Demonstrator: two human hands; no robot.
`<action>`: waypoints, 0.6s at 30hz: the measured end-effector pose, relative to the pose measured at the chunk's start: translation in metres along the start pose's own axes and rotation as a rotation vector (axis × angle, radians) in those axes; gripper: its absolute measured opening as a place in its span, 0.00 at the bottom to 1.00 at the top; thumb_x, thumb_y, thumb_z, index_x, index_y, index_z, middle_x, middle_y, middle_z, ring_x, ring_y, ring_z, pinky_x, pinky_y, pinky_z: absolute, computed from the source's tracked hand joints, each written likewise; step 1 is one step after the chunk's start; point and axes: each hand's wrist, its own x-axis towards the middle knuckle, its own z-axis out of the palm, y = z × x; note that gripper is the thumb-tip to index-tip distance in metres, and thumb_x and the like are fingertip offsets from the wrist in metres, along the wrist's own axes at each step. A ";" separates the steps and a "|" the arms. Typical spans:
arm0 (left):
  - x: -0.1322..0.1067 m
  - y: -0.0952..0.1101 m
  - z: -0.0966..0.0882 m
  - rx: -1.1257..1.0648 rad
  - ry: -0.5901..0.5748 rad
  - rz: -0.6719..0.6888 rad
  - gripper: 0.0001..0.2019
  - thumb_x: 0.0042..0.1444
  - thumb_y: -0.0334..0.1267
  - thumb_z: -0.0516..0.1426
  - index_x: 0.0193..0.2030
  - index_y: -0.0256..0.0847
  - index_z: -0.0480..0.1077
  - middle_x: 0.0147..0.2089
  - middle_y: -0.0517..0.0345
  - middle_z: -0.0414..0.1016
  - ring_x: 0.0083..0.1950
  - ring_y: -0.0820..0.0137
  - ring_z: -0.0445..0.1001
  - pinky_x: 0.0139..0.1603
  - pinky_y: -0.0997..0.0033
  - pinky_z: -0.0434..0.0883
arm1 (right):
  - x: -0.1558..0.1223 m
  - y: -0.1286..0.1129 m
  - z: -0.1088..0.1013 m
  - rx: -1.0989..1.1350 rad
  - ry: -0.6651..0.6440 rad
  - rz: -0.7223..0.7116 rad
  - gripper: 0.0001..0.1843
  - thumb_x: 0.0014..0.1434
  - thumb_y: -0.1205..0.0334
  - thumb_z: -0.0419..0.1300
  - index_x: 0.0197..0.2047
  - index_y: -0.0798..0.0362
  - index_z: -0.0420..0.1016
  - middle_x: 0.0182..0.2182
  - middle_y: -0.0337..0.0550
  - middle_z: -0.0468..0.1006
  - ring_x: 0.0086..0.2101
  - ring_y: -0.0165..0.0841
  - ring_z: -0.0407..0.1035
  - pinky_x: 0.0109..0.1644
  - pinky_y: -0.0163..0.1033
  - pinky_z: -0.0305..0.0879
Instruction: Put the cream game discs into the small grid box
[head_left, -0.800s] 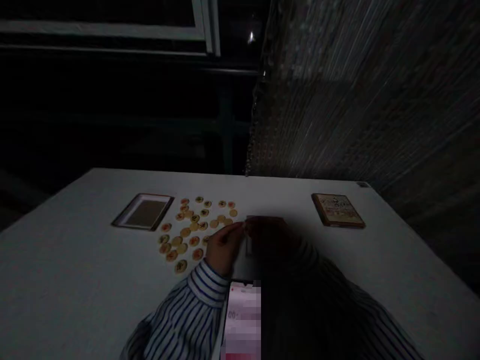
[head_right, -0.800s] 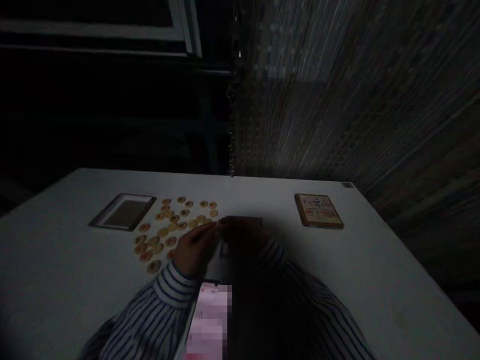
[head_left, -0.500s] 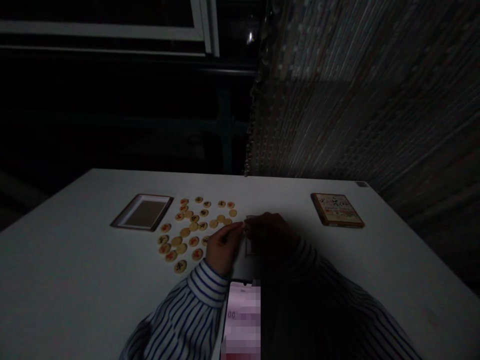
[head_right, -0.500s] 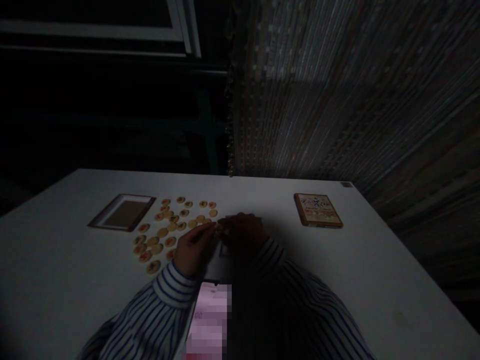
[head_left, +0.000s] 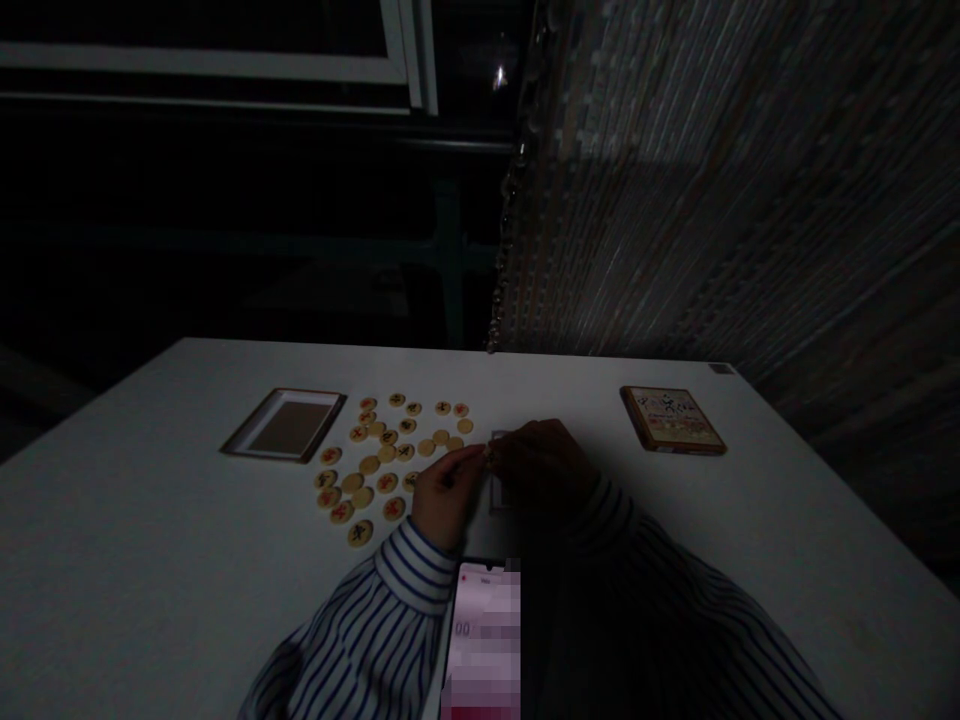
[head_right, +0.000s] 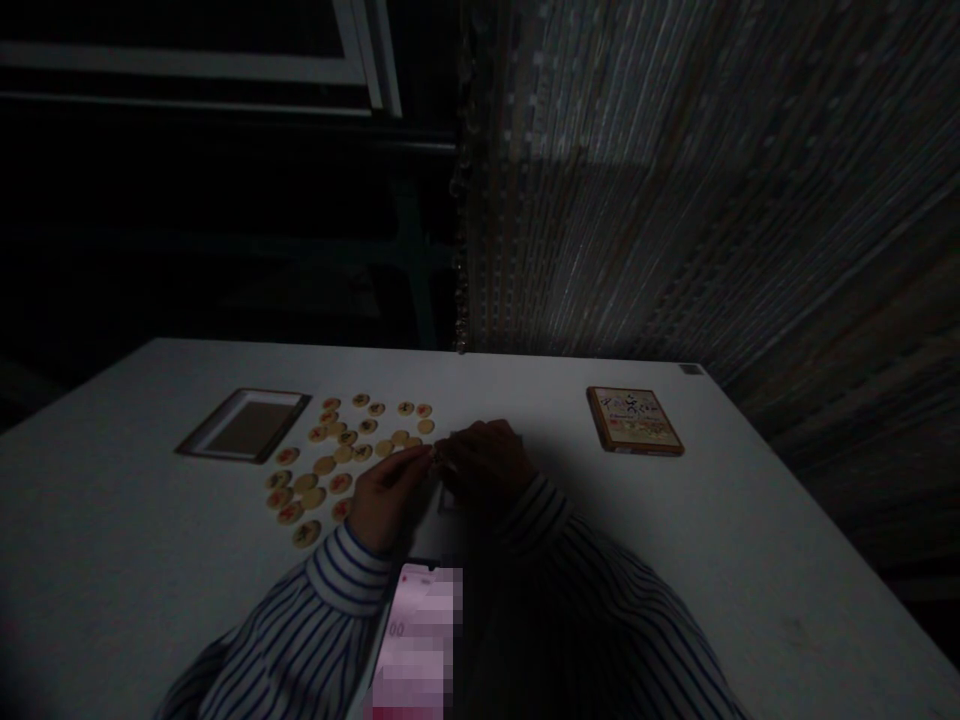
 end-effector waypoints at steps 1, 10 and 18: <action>0.000 -0.001 0.000 0.012 0.002 0.004 0.11 0.46 0.39 0.57 0.35 0.37 0.74 0.36 0.54 0.77 0.39 0.69 0.74 0.43 0.70 0.71 | 0.000 0.000 -0.001 0.002 0.001 0.002 0.14 0.59 0.57 0.48 0.40 0.56 0.70 0.32 0.46 0.75 0.34 0.32 0.65 0.38 0.39 0.52; 0.002 -0.002 -0.002 0.096 0.040 0.039 0.09 0.47 0.38 0.56 0.33 0.38 0.74 0.34 0.54 0.78 0.38 0.69 0.75 0.42 0.71 0.71 | -0.001 0.011 -0.005 -0.041 -0.092 0.020 0.14 0.57 0.57 0.50 0.39 0.55 0.71 0.29 0.45 0.74 0.30 0.31 0.63 0.34 0.37 0.50; 0.001 -0.010 -0.006 0.300 0.038 0.129 0.11 0.49 0.40 0.54 0.36 0.37 0.73 0.34 0.53 0.77 0.36 0.69 0.74 0.38 0.69 0.71 | 0.001 0.013 -0.010 -0.101 -0.293 0.077 0.13 0.57 0.56 0.49 0.36 0.54 0.71 0.30 0.44 0.75 0.31 0.31 0.65 0.32 0.37 0.49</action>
